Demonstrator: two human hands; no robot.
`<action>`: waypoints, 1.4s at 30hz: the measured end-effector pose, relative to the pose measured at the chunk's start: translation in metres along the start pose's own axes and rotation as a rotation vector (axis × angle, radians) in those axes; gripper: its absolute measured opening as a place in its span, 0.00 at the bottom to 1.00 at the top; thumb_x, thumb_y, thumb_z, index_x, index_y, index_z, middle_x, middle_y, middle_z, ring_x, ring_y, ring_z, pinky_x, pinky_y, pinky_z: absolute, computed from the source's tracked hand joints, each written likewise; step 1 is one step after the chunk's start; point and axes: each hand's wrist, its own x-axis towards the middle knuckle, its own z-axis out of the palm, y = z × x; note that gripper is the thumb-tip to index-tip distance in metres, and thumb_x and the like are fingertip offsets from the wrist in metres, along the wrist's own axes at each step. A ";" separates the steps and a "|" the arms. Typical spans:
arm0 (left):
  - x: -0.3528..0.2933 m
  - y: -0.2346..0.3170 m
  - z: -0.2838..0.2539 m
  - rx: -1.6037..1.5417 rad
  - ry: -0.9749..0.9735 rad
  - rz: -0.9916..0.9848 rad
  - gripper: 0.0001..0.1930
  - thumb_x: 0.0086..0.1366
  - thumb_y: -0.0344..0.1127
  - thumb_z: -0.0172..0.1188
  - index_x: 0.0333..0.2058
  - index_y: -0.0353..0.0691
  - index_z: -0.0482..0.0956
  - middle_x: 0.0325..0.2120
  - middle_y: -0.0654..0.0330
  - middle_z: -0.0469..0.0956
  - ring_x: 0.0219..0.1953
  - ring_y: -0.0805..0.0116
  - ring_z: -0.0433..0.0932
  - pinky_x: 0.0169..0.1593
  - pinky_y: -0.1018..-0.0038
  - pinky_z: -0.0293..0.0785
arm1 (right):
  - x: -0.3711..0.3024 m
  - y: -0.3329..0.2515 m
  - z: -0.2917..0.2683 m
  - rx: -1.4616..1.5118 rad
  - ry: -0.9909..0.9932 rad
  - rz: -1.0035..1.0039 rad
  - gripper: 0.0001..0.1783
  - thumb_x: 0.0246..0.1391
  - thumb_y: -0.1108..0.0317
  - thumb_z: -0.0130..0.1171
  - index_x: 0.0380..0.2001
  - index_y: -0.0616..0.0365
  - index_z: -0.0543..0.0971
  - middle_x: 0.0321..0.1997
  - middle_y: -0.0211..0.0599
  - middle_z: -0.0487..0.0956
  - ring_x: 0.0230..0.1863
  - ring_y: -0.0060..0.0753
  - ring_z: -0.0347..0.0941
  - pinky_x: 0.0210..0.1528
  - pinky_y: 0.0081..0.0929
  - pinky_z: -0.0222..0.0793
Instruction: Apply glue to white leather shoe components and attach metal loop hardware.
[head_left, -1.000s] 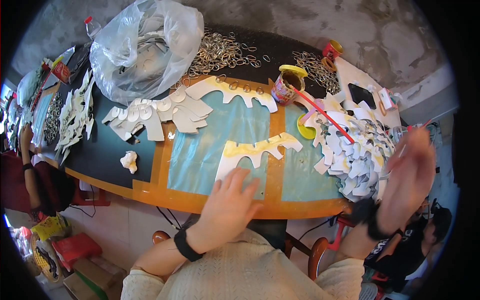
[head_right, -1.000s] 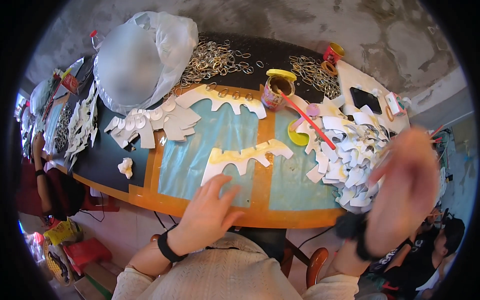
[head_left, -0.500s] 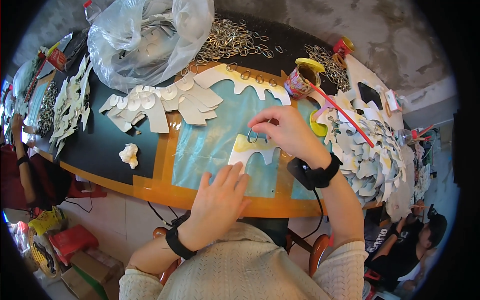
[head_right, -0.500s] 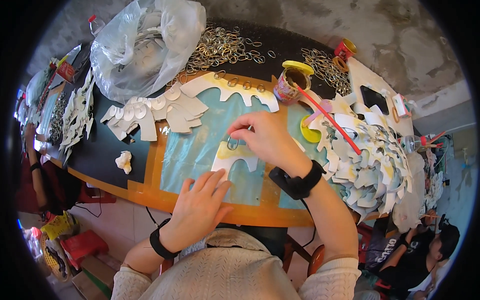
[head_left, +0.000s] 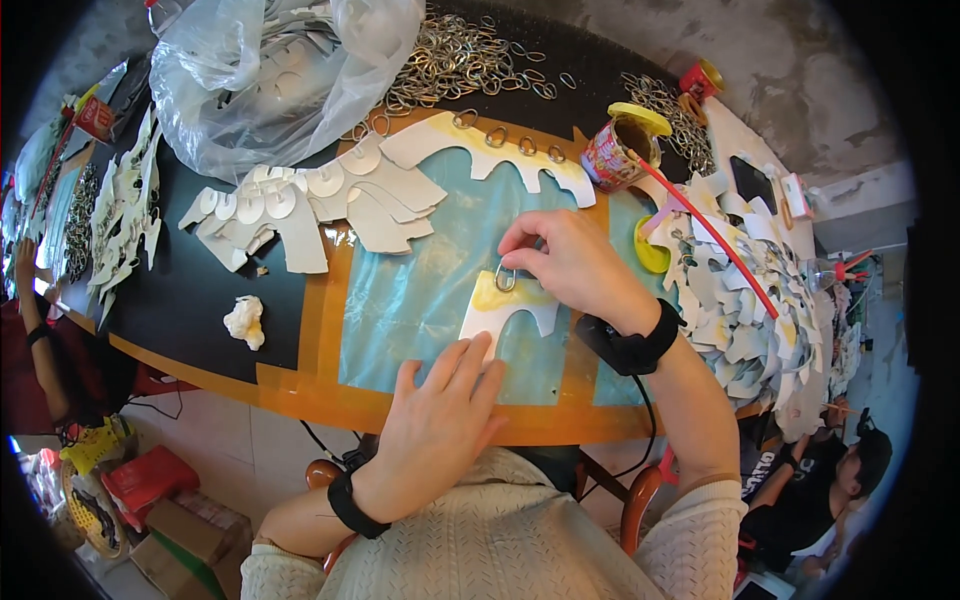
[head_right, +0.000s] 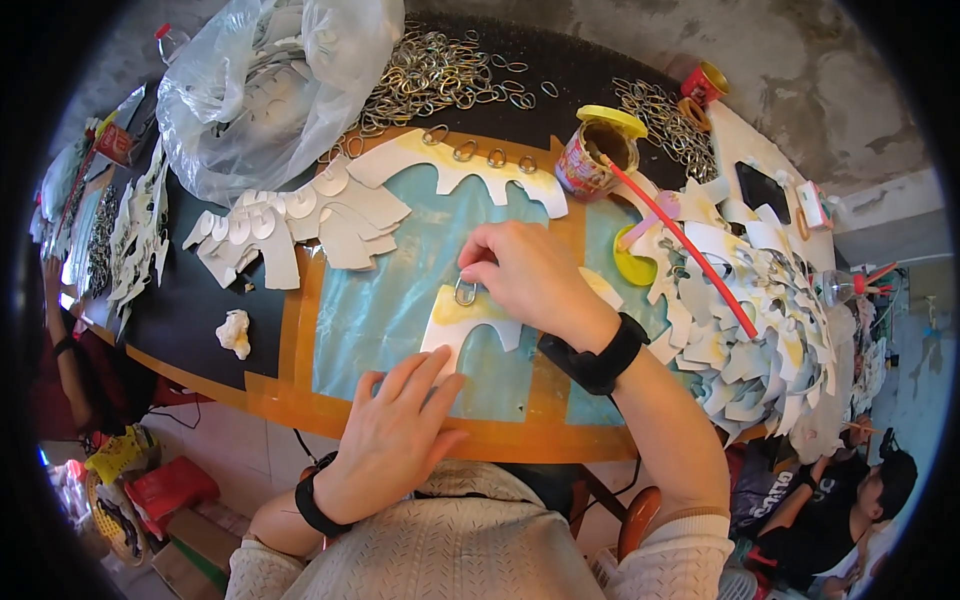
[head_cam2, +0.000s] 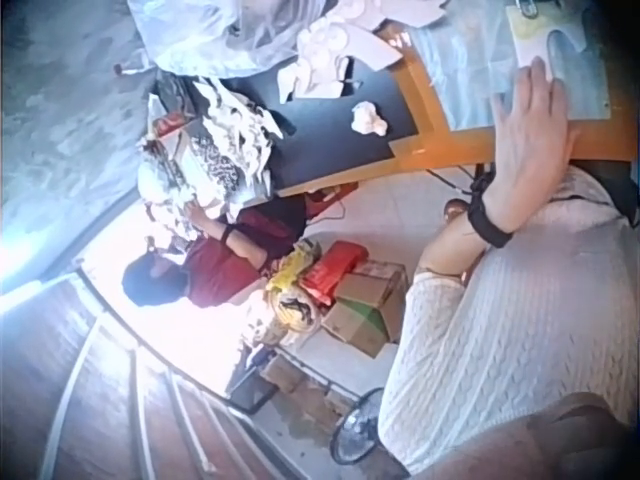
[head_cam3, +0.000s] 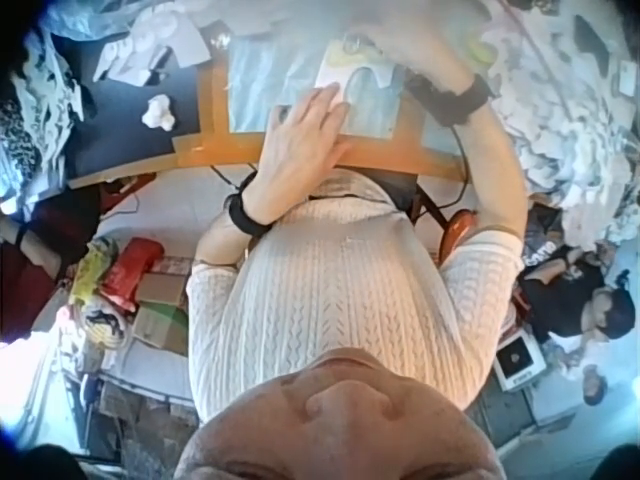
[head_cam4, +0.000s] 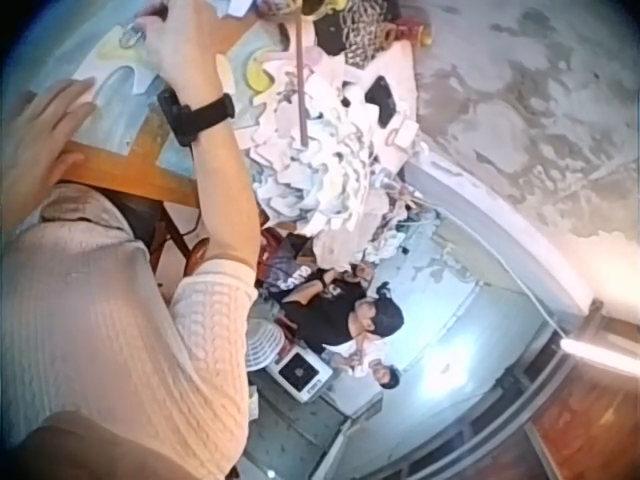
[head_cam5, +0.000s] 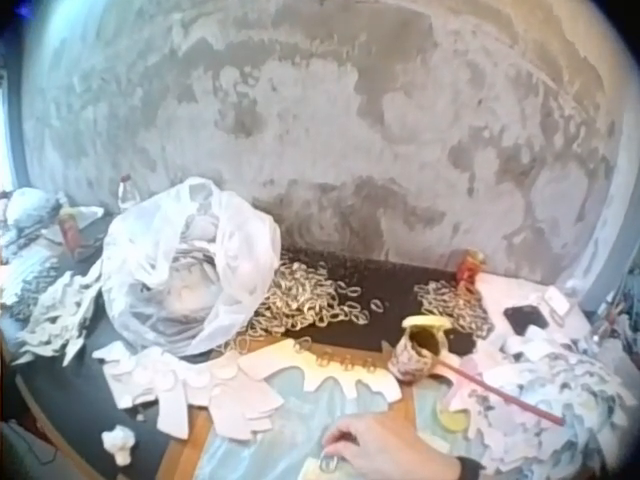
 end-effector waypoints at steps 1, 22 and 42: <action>0.000 0.001 -0.001 -0.030 -0.015 -0.015 0.28 0.57 0.41 0.68 0.54 0.38 0.72 0.61 0.51 0.67 0.62 0.58 0.65 0.53 0.57 0.65 | 0.000 0.000 0.001 -0.022 0.007 0.000 0.07 0.52 0.69 0.62 0.32 0.60 0.83 0.31 0.45 0.84 0.33 0.46 0.80 0.38 0.37 0.73; 0.000 0.002 -0.002 -0.079 -0.011 -0.032 0.28 0.58 0.40 0.68 0.55 0.38 0.72 0.62 0.50 0.66 0.63 0.54 0.65 0.55 0.55 0.63 | -0.006 0.006 0.007 -0.023 0.128 -0.115 0.07 0.54 0.68 0.60 0.33 0.57 0.84 0.34 0.43 0.81 0.38 0.48 0.78 0.41 0.41 0.72; -0.002 0.003 0.000 -0.055 -0.002 -0.035 0.28 0.57 0.39 0.69 0.55 0.38 0.72 0.61 0.51 0.67 0.63 0.55 0.65 0.54 0.54 0.64 | -0.035 -0.002 0.028 -0.336 0.318 -0.210 0.09 0.49 0.63 0.68 0.33 0.52 0.84 0.33 0.33 0.75 0.38 0.40 0.77 0.37 0.37 0.72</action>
